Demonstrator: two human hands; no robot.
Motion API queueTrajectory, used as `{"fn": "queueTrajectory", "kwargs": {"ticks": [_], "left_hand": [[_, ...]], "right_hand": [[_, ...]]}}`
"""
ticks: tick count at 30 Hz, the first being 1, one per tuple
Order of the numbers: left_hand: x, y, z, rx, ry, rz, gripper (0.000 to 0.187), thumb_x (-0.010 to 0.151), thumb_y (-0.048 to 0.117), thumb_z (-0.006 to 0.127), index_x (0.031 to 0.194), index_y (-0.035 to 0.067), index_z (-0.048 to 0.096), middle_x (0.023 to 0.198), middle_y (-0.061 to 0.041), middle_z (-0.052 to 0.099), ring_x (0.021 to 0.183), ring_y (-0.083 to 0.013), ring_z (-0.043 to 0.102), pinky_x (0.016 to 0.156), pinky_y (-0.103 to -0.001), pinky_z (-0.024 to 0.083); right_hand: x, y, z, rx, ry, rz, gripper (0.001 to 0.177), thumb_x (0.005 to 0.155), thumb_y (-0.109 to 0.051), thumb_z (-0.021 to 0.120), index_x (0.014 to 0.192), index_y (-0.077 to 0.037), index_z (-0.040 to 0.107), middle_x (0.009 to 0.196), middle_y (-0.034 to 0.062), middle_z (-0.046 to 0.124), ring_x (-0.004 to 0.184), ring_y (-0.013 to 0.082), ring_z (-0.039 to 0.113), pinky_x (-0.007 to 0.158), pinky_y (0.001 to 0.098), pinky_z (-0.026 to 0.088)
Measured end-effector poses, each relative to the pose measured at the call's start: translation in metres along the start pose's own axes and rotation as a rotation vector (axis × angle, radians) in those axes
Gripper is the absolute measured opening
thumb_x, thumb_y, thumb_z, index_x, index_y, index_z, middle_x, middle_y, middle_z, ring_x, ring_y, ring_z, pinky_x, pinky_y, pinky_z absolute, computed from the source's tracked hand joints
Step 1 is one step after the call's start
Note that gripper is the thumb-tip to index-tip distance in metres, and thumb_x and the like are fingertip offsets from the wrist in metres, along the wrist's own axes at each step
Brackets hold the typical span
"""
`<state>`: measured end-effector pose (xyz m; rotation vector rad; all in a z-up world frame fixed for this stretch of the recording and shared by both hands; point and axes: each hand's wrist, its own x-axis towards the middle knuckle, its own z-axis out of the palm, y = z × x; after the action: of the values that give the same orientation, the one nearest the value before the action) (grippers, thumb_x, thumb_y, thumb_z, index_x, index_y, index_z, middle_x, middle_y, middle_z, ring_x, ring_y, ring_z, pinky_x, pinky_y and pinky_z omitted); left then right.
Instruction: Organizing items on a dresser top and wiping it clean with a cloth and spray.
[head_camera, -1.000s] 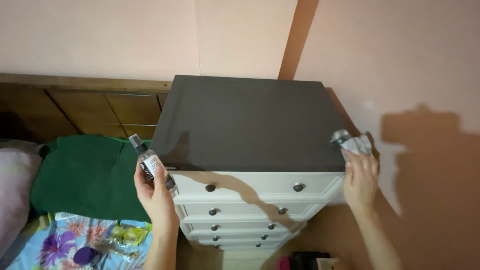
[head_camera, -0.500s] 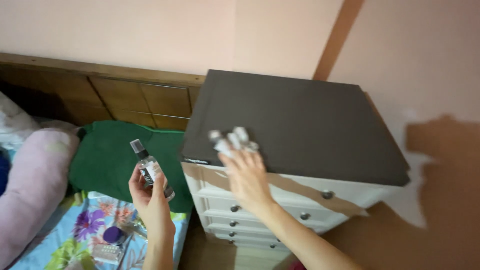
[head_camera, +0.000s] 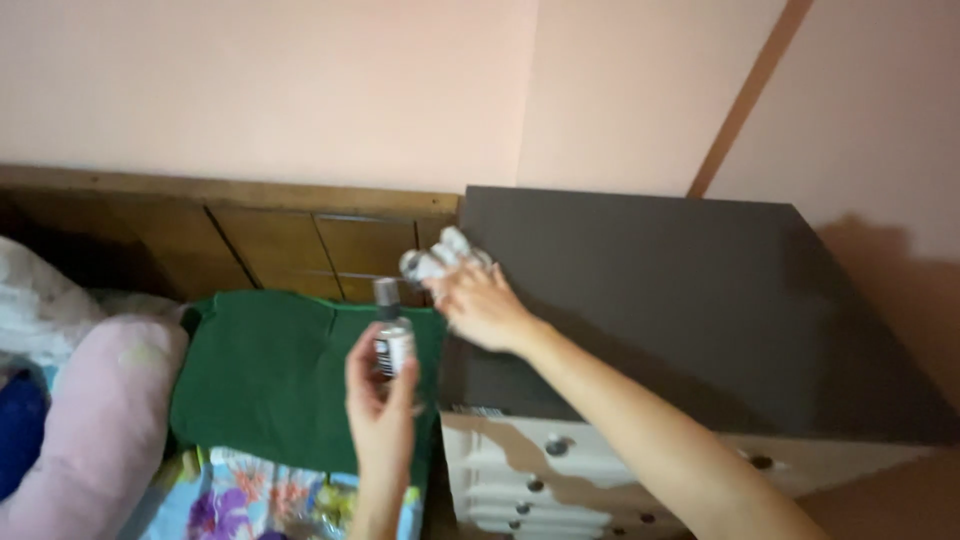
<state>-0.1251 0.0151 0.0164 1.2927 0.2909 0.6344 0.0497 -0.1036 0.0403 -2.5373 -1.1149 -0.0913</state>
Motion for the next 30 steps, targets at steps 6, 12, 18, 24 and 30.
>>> {"fn": "queueTrajectory", "kwargs": {"ticks": [6, 12, 18, 24, 30], "left_hand": [[0.031, -0.006, 0.046, 0.062, -0.225, 0.133, 0.052, 0.092, 0.017, 0.072, 0.141, 0.006, 0.057, 0.108, -0.004, 0.069, 0.089, -0.0077, 0.063, 0.074, -0.022, 0.054], [0.036, 0.005, 0.087, 0.139, -0.247, -0.033, 0.053, 0.092, 0.021, 0.069, 0.141, 0.006, 0.056, 0.104, -0.005, 0.069, 0.08, -0.009, 0.062, 0.065, -0.025, 0.051], [0.037, -0.003, 0.091, 0.226, -0.187, 0.08, 0.051, 0.095, 0.02, 0.067, 0.141, 0.004, 0.055, 0.099, -0.004, 0.069, 0.078, -0.0066, 0.063, 0.063, -0.021, 0.052], [0.037, -0.004, 0.087, 0.235, -0.123, 0.157, 0.053, 0.096, 0.022, 0.068, 0.144, 0.003, 0.055, 0.097, -0.004, 0.066, 0.074, -0.0056, 0.058, 0.056, -0.021, 0.047], [0.034, -0.003, 0.086, 0.229, -0.095, 0.161, 0.053, 0.097, 0.023, 0.07, 0.144, 0.004, 0.056, 0.097, -0.003, 0.065, 0.073, -0.0041, 0.055, 0.057, -0.02, 0.047]], "right_hand": [[0.093, 0.115, 0.013, -0.051, 0.092, 0.205, 0.051, 0.106, -0.044, 0.042, 0.154, -0.029, 0.04, 0.17, 0.0022, 0.016, 0.156, 0.0328, 0.013, 0.118, 0.0724, 0.009], [0.025, 0.234, -0.04, -0.3, 0.171, 0.373, 0.05, 0.104, -0.039, 0.047, 0.153, -0.032, 0.047, 0.159, 0.003, 0.047, 0.147, 0.029, 0.042, 0.118, 0.0673, 0.03], [-0.152, 0.364, -0.137, -0.482, 0.241, 0.762, 0.051, 0.094, -0.043, 0.057, 0.14, -0.02, 0.053, 0.145, 0.0116, 0.051, 0.131, 0.0418, 0.048, 0.102, 0.0653, 0.039], [-0.263, 0.384, -0.11, -0.54, 0.46, 0.912, 0.056, 0.101, -0.042, 0.047, 0.153, -0.021, 0.044, 0.167, 0.0195, 0.024, 0.142, 0.0508, 0.029, 0.111, 0.0771, 0.017], [-0.196, 0.199, -0.077, -0.564, 0.45, 0.545, 0.051, 0.091, -0.025, 0.053, 0.134, 0.002, 0.055, 0.133, 0.0288, 0.056, 0.122, 0.0428, 0.054, 0.096, 0.0627, 0.037]]}}
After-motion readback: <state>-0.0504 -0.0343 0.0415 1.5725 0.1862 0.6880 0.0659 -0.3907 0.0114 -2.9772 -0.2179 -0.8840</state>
